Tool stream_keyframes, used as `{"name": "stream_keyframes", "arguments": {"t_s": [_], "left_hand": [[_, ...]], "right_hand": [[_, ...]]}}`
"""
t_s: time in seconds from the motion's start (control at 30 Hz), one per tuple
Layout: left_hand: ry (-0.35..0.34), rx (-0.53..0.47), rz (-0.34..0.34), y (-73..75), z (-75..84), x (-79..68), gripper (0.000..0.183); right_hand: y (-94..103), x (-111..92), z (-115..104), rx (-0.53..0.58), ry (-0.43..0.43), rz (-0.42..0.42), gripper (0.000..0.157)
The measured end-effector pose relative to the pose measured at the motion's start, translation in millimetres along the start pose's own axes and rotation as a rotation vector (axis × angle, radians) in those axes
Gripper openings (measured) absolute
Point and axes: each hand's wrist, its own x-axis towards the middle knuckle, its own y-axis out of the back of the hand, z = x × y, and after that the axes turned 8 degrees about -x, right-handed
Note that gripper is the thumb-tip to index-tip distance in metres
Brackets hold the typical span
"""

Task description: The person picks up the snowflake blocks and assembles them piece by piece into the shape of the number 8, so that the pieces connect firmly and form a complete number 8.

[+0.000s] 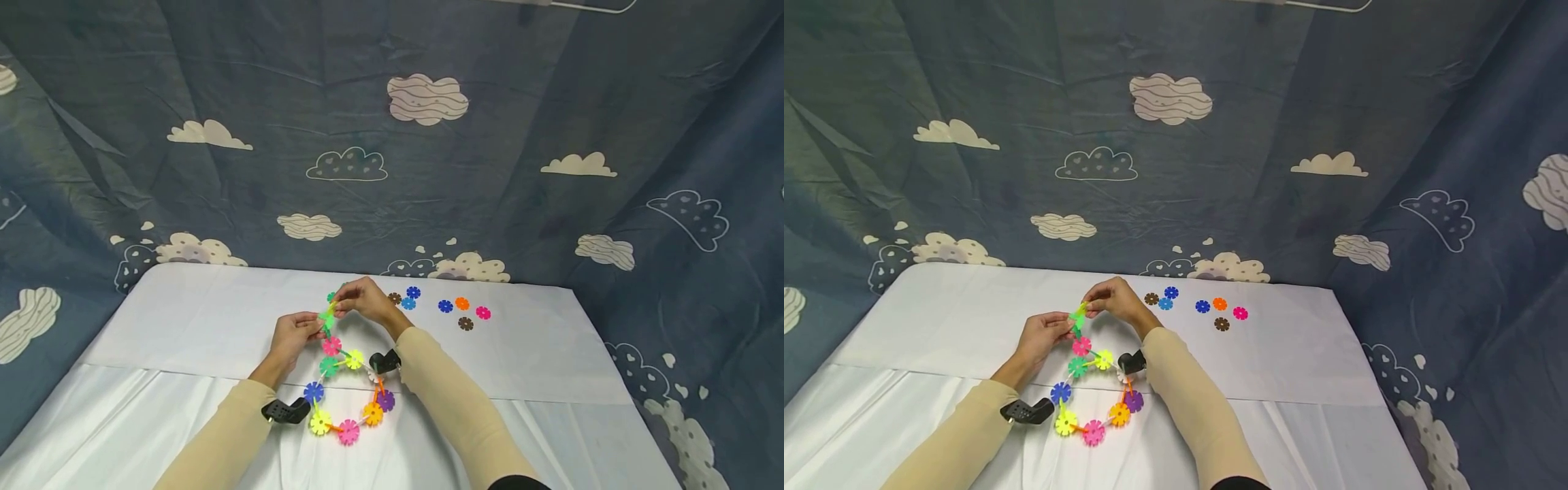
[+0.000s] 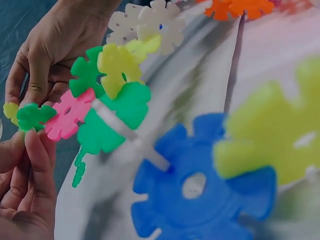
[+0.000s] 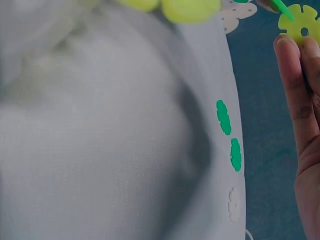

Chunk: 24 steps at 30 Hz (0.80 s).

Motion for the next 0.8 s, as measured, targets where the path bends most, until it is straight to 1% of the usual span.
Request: {"name": "stream_keyframes", "arguments": {"t_s": [0.13,0.23,0.3,0.4,0.47,0.53,0.7,0.8], "left_hand": [[0.000,0.003,-0.010,-0.2,1.1,-2.2,0.026],[-0.007,0.035,-0.063,2.2,2.4,-1.5,0.023],[0.000,0.071,-0.112,5.3,3.1,0.3,0.019],[0.004,0.121,-0.184,9.8,4.4,4.3,0.016],[0.012,0.136,-0.226,12.1,5.6,6.7,0.018],[0.022,0.144,-0.264,13.8,6.7,9.5,0.025],[0.066,0.143,-0.348,15.9,10.4,11.8,0.040],[0.082,0.130,-0.361,16.3,12.0,10.8,0.042]], "right_hand": [[-1.6,-1.2,1.8,0.017,-0.007,-0.005,0.014],[0.0,-2.0,1.7,-0.009,-0.017,-0.021,0.014],[1.9,-1.9,1.0,-0.050,-0.017,-0.037,0.013],[4.9,-0.9,-1.6,-0.112,0.017,-0.051,0.011],[5.9,0.3,-3.3,-0.141,0.050,-0.053,0.010],[5.8,1.4,-4.8,-0.156,0.075,-0.050,0.011],[2.6,1.3,-6.3,-0.182,0.079,-0.047,0.013],[0.2,0.3,-7.6,-0.206,0.079,-0.046,0.015]]}}
